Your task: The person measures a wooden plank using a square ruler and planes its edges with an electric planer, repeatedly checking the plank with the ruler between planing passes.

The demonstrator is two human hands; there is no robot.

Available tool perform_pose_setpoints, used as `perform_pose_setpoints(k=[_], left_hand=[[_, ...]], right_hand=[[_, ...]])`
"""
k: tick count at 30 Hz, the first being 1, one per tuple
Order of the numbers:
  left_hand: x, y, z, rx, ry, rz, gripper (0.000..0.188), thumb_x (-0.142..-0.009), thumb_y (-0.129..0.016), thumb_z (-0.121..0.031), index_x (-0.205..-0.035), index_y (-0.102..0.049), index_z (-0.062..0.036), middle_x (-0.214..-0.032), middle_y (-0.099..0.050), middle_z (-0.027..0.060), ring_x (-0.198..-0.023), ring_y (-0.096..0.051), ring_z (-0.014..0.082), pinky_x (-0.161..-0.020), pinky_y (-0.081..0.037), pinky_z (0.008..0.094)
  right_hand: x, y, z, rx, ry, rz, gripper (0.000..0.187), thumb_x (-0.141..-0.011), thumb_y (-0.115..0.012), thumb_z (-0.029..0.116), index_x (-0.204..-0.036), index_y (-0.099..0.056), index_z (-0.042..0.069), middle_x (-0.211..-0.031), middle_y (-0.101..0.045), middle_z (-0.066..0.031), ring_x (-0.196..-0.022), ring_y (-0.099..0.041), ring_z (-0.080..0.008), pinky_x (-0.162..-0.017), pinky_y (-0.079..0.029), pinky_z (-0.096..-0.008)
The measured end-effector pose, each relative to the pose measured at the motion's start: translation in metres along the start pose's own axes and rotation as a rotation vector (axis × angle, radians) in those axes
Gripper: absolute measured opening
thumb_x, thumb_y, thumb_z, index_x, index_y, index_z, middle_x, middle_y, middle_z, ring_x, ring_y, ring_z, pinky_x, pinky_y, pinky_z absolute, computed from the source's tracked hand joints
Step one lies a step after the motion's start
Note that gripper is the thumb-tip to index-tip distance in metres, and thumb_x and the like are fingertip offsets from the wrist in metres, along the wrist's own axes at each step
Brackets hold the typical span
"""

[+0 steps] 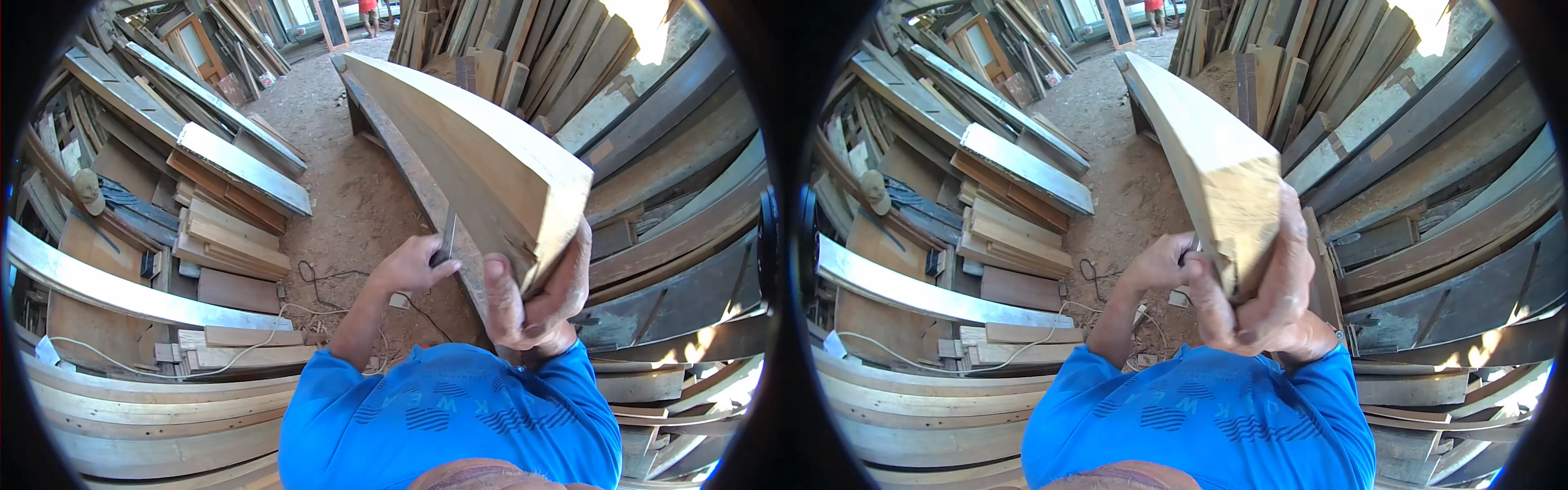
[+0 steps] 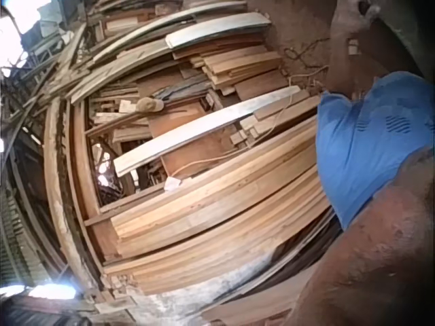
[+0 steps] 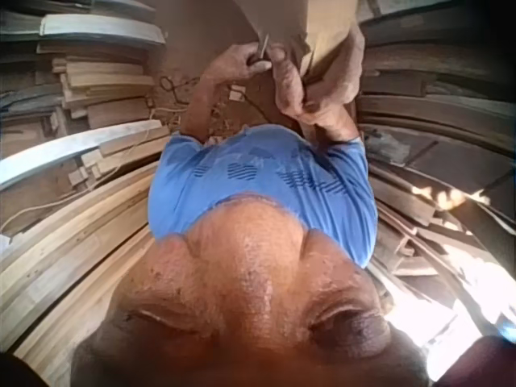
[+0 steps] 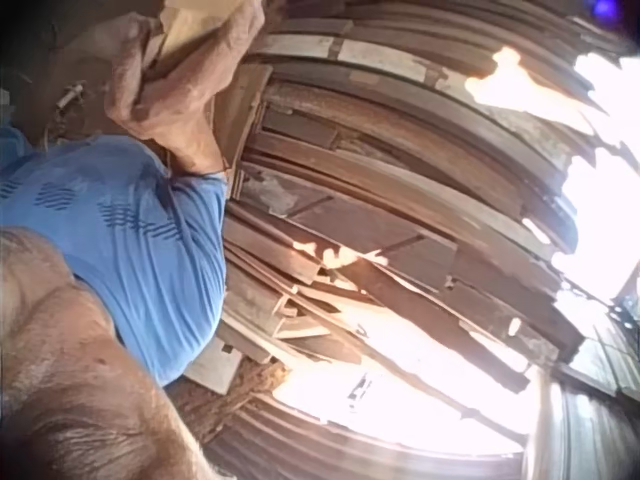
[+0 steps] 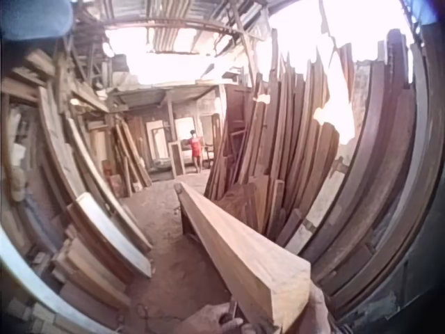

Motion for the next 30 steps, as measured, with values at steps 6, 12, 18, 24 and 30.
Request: perform_pose_setpoints(k=[6,12,18,24,30], left_hand=[[0.081,0.062,0.058,-0.524,0.181,-0.519,0.026,-0.087,-0.066,-0.020,-0.105,-0.056,-0.0037,-0.083,-0.066,0.0255,-0.079,-0.067,0.0433,-0.073,-0.052,0.0494],[0.167,0.146,0.079,-0.264,0.171,-1.014,0.019,-0.091,-0.061,-0.008,-0.109,-0.058,-0.0018,-0.084,-0.064,0.0077,-0.077,-0.064,0.0183,-0.072,-0.051,0.0333],[0.210,0.184,0.068,0.286,-0.274,-1.419,0.010,-0.095,-0.062,-0.006,-0.104,-0.059,-0.0027,-0.089,-0.057,-0.0005,-0.077,-0.052,0.0066,-0.070,-0.045,0.0244],[0.176,0.200,0.016,0.428,-0.566,-1.288,0.018,-0.097,-0.064,-0.010,-0.112,-0.058,-0.0031,-0.100,-0.064,0.0039,-0.086,-0.060,0.0106,-0.075,-0.050,0.0274],[0.096,0.188,-0.042,0.278,-0.532,-1.224,0.019,-0.093,-0.069,-0.011,-0.109,-0.062,-0.0020,-0.095,-0.066,0.0025,-0.082,-0.059,0.0083,-0.077,-0.048,0.0248]], right_hand=[[-0.017,-0.001,0.006,-0.066,0.027,0.028,0.083,-0.078,-0.070,0.004,-0.143,-0.024,-0.018,-0.127,-0.052,-0.0342,-0.119,-0.059,-0.0383,-0.102,-0.045,-0.0425],[-0.011,-0.004,0.010,-0.026,0.034,0.028,0.082,-0.076,-0.070,0.002,-0.143,-0.026,-0.017,-0.125,-0.052,-0.0329,-0.113,-0.060,-0.0395,-0.100,-0.045,-0.0435],[-0.001,-0.016,0.009,-0.111,-0.043,0.050,0.085,-0.074,-0.070,0.001,-0.145,-0.026,-0.015,-0.130,-0.048,-0.0379,-0.120,-0.054,-0.0444,-0.102,-0.043,-0.0485],[0.004,-0.023,0.015,-0.171,-0.006,0.055,0.087,-0.070,-0.071,-0.001,-0.146,-0.029,-0.012,-0.139,-0.042,-0.0436,-0.127,-0.050,-0.0495,-0.105,-0.040,-0.0521],[0.010,-0.026,0.017,-0.160,0.006,0.016,0.086,-0.068,-0.070,-0.001,-0.144,-0.031,-0.015,-0.136,-0.044,-0.0443,-0.125,-0.051,-0.0502,-0.104,-0.041,-0.0522]])
Point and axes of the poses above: each hand's wrist, its own x-axis away from the middle knuckle, its own y-axis out of the back of the hand, z = x × y, the point moved 8 cm from there along -x, towards the middle knuckle
